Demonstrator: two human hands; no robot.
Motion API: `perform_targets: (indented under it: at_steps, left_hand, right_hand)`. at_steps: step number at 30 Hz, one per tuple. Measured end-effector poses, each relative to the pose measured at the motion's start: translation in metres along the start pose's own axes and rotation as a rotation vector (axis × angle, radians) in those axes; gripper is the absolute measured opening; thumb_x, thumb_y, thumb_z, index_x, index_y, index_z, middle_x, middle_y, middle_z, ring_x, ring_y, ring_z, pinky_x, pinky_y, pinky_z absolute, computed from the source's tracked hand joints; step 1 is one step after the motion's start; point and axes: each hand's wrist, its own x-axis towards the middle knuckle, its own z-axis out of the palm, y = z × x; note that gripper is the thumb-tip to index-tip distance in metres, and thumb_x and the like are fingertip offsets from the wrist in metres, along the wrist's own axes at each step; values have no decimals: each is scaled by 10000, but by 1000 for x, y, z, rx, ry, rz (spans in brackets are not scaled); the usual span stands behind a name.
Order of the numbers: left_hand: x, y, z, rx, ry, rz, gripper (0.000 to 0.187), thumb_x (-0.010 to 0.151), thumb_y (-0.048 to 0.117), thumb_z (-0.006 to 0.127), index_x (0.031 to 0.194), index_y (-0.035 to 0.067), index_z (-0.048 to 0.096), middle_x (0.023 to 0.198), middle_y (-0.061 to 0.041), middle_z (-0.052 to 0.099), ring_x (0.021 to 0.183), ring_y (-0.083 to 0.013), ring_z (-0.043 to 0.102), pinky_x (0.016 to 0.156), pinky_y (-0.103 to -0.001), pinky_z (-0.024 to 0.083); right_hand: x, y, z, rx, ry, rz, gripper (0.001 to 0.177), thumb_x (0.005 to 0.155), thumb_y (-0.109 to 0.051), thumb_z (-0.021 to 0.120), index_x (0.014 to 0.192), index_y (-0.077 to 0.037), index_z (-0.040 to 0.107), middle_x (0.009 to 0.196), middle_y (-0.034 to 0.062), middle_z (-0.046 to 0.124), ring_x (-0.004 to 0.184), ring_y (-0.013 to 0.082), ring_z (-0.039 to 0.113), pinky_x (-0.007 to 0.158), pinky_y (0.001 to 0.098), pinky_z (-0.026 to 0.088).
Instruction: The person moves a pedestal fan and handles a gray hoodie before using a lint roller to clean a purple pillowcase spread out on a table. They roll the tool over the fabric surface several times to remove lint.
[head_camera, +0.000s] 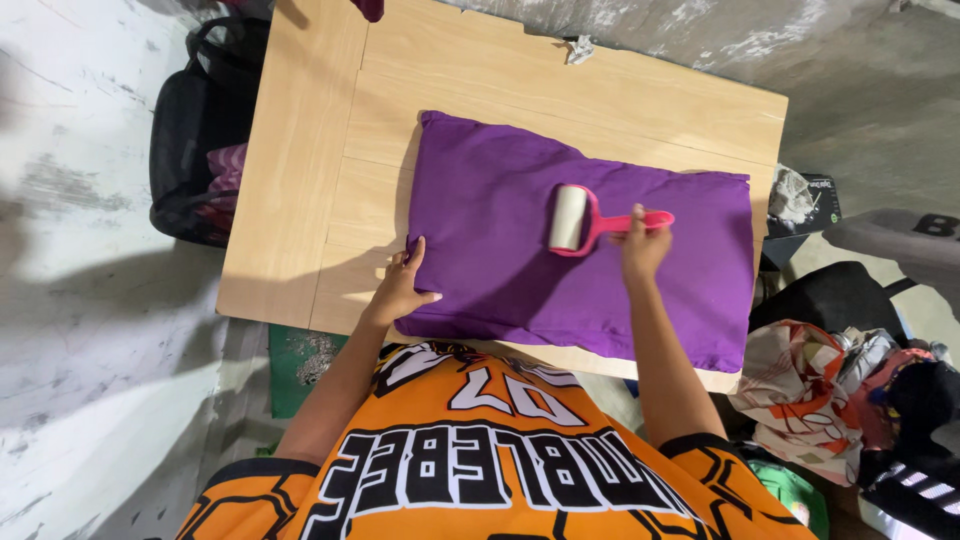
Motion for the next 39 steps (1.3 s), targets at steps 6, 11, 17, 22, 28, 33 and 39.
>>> perform_targets:
  at_steps: [6,11,17,22,28,33,39]
  left_hand:
    - [0,-13,-9,-691,1,-30,972,896,472,695,1615,69,180,1619,-243,334,1508,-347,323,1193,-438,333]
    - [27,-45,19,-873,55,-27,828,972,401,616,1563,-48,249,1575,-232,435,1485,-309,419,1198,-380,346]
    - [34,-46,20,-316,131,-36,736,938,292,694,1524,-13,369,1486,-255,478,1373,-359,484,1126,-413,404]
    - [36,-44,20,-294,245,-28,582,908,316,748,1325,-42,558,1247,-241,654,1154,-346,661,987,-416,533]
    - [48,-63,26,-335,175,-168,466,998,366,654,1286,0,638,1123,-144,748,1021,-264,717,921,-378,562]
    - [43,-53,21,-428,250,-155,607,925,178,658,1472,44,432,1184,-141,712,1055,-260,704,903,-360,571]
    - [16,-34,11,-647,209,-137,766,895,62,634,1568,73,267,1324,-197,625,1182,-291,649,992,-374,544]
  right_hand:
    - [-57,-22,106,29,-51,-83,309,1040,-262,651,1065,43,614,790,108,703,618,139,698,555,289,602]
    - [-101,-52,164,-65,-99,-42,248,1028,-237,655,1038,9,630,776,82,697,595,117,677,541,273,581]
    - [-85,-84,151,42,-55,-75,242,1050,-236,674,965,-22,598,723,20,615,587,71,582,516,253,511]
    - [-49,-82,67,-47,37,-167,235,1060,-234,667,973,-25,600,736,15,628,595,79,612,523,257,527]
    - [-48,-70,32,-260,103,-78,267,1065,-239,643,919,-22,587,679,25,635,549,94,627,488,270,527]
    - [-70,-70,92,-310,3,-209,230,1055,-182,640,888,-36,582,671,14,594,567,74,553,491,276,458]
    - [-94,-83,170,-367,-150,-318,267,1052,-141,654,833,-33,546,625,37,552,536,102,500,496,293,407]
